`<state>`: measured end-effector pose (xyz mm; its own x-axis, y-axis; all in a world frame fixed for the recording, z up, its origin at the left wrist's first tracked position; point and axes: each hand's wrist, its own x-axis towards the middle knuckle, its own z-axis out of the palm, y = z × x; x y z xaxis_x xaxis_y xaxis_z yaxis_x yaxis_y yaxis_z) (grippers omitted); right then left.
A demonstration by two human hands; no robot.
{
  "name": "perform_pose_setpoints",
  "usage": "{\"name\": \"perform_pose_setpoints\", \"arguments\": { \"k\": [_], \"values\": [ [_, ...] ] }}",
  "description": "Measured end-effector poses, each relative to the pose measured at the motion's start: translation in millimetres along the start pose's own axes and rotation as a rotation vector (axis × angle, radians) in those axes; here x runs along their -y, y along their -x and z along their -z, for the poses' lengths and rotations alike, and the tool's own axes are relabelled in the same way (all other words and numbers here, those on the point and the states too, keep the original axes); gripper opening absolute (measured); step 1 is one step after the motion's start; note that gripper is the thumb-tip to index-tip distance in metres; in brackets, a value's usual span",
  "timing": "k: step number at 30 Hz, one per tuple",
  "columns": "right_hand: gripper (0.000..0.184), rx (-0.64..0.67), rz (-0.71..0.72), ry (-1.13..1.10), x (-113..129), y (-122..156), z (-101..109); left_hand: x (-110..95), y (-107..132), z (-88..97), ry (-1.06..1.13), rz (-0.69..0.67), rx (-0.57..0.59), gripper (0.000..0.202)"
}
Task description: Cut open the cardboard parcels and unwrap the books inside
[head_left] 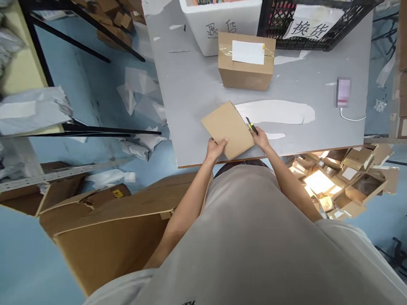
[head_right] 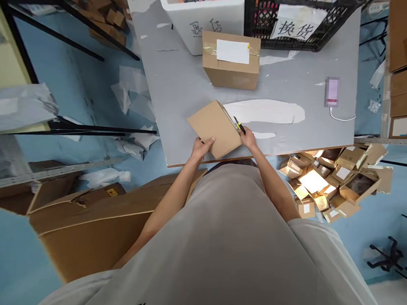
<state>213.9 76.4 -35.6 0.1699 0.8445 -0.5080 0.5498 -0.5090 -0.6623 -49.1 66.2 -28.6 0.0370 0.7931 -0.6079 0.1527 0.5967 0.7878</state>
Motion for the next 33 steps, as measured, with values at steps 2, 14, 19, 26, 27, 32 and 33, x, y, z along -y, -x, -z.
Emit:
{"name": "perform_pose_setpoints", "arguments": {
  "k": [2, 14, 19, 26, 27, 32, 33],
  "values": [
    [0.031, 0.015, 0.065, 0.009, -2, 0, 16, 0, 12, -11.4, 0.065, 0.155, -0.025, 0.081],
    [0.045, 0.005, 0.376, 0.316, 43, 74, 56, 19, 40, -28.5, 0.376, 0.315, 0.126, 0.065],
    [0.050, 0.021, 0.426, 0.433, 51, 76, 63, 27, 38, -9.6, 0.168, 0.287, 0.053, 0.104],
    [0.052, -0.019, 0.465, 0.582, 42, 96, 45, -17, -37, 57.7, 0.065, -0.194, -0.094, 0.082],
    [0.052, -0.015, 0.484, 0.590, 40, 98, 45, -28, -50, 57.1, 0.090, -0.199, -0.021, 0.077],
    [0.052, 0.057, 0.528, 0.606, 37, 95, 52, -60, -74, 35.0, 0.184, -0.182, 0.270, 0.077],
    [0.052, 0.069, 0.531, 0.612, 38, 94, 55, -60, -71, 33.2, 0.177, -0.164, 0.308, 0.078]
  ]
}}
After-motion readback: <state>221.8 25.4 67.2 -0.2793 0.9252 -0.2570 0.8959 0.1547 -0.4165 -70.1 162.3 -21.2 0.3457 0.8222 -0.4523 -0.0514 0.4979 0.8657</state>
